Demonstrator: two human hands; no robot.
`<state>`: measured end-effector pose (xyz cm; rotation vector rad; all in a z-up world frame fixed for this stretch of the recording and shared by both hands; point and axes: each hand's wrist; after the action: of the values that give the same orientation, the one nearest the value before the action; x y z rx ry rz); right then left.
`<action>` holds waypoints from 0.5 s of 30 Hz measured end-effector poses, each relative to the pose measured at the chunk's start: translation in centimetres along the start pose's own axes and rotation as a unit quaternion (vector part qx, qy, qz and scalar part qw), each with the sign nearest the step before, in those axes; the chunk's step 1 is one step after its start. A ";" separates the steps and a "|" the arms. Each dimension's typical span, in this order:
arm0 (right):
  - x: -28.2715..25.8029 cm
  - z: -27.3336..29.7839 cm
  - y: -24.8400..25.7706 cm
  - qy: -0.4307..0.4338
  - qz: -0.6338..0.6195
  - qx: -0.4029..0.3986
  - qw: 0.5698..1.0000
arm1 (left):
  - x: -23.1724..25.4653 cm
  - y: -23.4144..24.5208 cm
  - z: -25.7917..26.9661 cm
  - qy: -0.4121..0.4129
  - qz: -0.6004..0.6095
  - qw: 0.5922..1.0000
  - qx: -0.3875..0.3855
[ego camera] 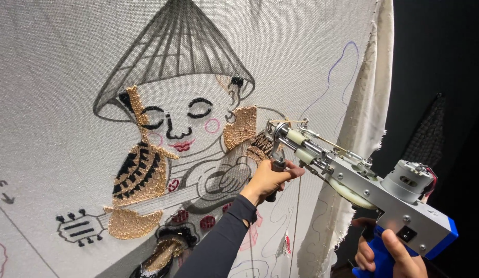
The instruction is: The person uses a tufting gun to fill in a rug design on a canvas stretched across a frame.
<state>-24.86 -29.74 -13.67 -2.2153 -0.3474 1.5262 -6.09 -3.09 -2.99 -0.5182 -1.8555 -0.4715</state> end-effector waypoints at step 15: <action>-1.0 0.5 -3.6 -0.114 0.064 0.077 0.988 | -3.8 0.0 0.9 0.086 0.049 0.992 0.080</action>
<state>-25.50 -26.87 -11.28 -1.9818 -0.1497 1.8161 -5.67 -3.07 -6.85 -0.4429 -1.6774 -0.2895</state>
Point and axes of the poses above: each hand's wrist, its own z-axis away from the middle knuckle, its own y-axis out of the back of the hand, x = y × z, and after that the axes turned 1 degree about -y, right-handed
